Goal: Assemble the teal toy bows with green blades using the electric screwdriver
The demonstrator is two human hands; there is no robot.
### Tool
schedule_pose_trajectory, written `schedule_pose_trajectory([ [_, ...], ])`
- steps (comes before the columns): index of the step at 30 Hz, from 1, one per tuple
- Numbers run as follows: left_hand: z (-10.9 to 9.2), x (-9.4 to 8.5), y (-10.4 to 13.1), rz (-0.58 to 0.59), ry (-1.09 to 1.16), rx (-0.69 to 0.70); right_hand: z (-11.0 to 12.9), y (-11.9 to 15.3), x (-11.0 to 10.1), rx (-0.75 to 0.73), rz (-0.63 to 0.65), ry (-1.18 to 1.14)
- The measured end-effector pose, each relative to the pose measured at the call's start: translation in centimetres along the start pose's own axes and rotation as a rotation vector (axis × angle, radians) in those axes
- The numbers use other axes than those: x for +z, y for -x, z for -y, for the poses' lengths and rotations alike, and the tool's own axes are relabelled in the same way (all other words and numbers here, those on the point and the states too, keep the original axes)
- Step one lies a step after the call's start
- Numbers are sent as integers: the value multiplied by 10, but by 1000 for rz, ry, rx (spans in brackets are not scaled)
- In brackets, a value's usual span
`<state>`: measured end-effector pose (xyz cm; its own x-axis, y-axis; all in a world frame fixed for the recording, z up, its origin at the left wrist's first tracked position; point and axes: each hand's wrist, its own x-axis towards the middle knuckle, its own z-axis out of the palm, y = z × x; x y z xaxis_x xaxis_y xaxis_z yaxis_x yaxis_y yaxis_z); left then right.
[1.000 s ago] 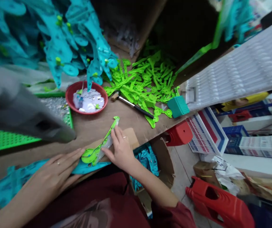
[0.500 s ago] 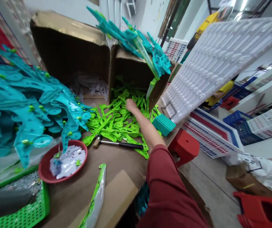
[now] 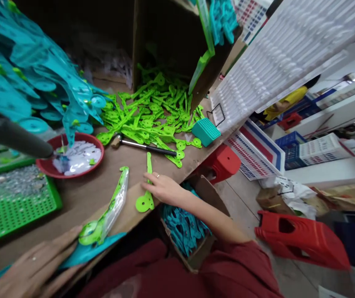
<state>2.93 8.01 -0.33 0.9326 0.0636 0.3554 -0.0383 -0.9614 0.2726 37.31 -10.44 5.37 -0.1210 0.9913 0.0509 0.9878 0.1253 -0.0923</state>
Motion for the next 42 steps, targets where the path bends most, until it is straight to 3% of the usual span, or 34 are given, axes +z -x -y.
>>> schedule_pose_trajectory([
  [3, -9, -11, -20, -75, -2, 6, 25, 10, 1, 169, 4, -206],
  [6, -17, -19, -31, -59, -3, -24, 36, 15, -9, 128, 142, -289],
  [13, -23, -18, -21, -21, 90, -103, 10, 25, -11, 65, 259, -245],
  [17, -23, -17, -20, -9, 124, -137, 15, 9, -23, 18, 301, -360],
  [21, -23, -18, -21, -25, 115, -129, 56, -28, -35, -48, 117, -426],
  [23, -23, -19, -22, -27, 109, -127, 76, -48, -31, -110, 93, -409],
  [27, -23, -21, -23, -14, 126, -134, 91, -71, -14, -120, 207, -408],
  [35, -21, -19, -21, -27, 141, -128, 94, -72, -6, -52, 228, -419],
  [42, -20, -15, -19, -16, 187, -156, 94, -72, -3, -108, 227, -393],
])
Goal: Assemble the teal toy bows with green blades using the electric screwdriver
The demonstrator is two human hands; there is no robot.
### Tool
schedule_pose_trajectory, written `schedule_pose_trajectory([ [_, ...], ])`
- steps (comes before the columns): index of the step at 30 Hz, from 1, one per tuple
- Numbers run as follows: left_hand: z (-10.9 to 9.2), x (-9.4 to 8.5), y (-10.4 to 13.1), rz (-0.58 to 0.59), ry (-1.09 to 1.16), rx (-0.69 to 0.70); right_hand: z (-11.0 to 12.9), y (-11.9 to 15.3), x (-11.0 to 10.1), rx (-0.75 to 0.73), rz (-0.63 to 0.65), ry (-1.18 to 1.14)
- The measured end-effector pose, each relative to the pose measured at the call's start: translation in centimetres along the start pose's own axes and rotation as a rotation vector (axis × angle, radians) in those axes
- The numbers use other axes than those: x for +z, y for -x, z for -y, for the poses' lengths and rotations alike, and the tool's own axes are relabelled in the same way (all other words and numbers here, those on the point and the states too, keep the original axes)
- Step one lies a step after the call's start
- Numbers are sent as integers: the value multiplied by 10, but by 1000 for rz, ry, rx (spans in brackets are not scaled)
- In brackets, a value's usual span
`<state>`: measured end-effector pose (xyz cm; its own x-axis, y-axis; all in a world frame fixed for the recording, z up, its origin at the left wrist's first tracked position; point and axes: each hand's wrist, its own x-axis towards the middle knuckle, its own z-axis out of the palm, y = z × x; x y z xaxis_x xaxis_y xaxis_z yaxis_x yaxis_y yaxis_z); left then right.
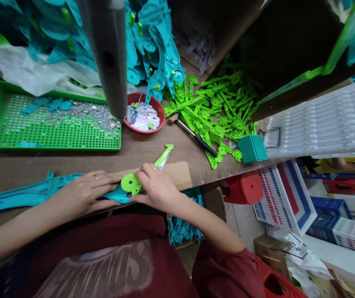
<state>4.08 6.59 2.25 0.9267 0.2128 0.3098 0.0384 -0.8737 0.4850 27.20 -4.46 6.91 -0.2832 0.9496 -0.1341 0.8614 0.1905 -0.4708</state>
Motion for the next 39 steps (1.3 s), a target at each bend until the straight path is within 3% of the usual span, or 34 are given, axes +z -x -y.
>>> schedule_pose_trajectory([
  [5, -1, 0, 0, 15, -31, -9, -1, -1, -2, -13, 43, -4],
  [12, -15, 5, 1, 66, -123, 71, -5, 3, 17, -21, -37, -24],
  [15, -18, 11, 3, 25, -75, 55, -18, 7, -2, -49, -98, -196],
  [17, -18, 13, 3, 10, -52, 56, -29, 9, -32, 30, -322, -386],
  [20, -18, 10, 1, 10, -39, 55, -38, 2, -76, 139, -844, -724],
  [21, -18, 9, 1, 15, -37, 52, -40, -5, -82, 132, -944, -833],
  [23, -17, 8, 0, 38, -30, 45, -44, -26, -76, 122, -978, -993],
  [26, -16, 8, 1, 64, -18, 23, -54, -59, -48, 204, -835, -1079],
  [29, -15, 10, 1, 41, -31, 35, -59, -64, -42, 232, -817, -1106],
  [33, -17, 13, 3, 22, -68, 42, -23, -42, -46, 229, -992, -1151],
  [36, -18, 16, 4, 20, -73, 8, 15, -39, -16, 218, -911, -1208],
  [39, -18, 19, 5, 11, -80, 17, 26, -40, 1, 194, -887, -1255],
])
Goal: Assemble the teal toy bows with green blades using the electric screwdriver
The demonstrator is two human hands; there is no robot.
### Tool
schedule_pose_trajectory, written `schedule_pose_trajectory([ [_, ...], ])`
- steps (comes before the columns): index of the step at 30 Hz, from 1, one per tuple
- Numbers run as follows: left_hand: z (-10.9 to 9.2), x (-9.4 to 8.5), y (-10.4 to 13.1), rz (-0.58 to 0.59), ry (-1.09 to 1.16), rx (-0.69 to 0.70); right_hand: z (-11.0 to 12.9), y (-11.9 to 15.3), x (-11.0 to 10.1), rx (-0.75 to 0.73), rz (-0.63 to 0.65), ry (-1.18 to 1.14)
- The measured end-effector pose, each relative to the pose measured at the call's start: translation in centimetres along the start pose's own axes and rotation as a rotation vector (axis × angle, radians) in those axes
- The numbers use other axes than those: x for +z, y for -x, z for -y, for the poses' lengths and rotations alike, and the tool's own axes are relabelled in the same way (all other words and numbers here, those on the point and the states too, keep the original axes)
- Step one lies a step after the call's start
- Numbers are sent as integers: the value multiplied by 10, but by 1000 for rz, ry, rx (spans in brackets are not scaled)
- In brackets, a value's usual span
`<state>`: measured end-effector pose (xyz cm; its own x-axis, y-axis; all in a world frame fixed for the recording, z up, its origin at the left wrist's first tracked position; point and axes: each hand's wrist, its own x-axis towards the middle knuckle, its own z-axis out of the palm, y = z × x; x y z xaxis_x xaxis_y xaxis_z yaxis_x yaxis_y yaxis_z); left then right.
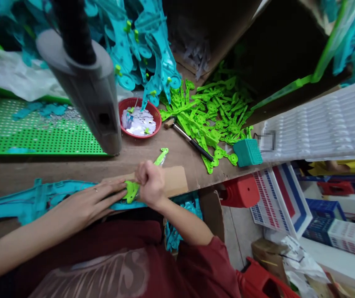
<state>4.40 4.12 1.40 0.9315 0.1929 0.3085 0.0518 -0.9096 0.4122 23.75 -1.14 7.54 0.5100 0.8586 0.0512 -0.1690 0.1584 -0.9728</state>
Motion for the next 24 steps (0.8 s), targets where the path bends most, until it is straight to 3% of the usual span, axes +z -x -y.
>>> schedule_pose_trajectory([
  [2, 0, 1, -1, -4, -17, 9, 12, -12, -9, -113, -69, -20],
  [4, -2, 1, -2, -12, -36, 21, 33, -36, -20, -323, -140, 29],
  [5, -3, 1, -3, -22, -46, 21, 43, -51, -22, -418, -115, 86],
  [7, -7, 2, -3, -71, -81, 16, 53, -82, -15, -485, 103, 213],
  [10, -16, 5, -2, -190, -180, 8, 46, -117, 19, -309, 621, 330],
  [12, -21, 8, 0, -234, -239, -26, 32, -130, 45, -204, 793, 287],
  [14, -25, 13, 2, -246, -259, -106, 13, -134, 66, -181, 769, 185],
  [19, -28, 22, 3, -322, -231, -186, -38, -118, 87, -339, 410, -18],
  [24, -27, 20, 4, -281, -234, -186, -65, -109, 95, -408, 403, -63],
])
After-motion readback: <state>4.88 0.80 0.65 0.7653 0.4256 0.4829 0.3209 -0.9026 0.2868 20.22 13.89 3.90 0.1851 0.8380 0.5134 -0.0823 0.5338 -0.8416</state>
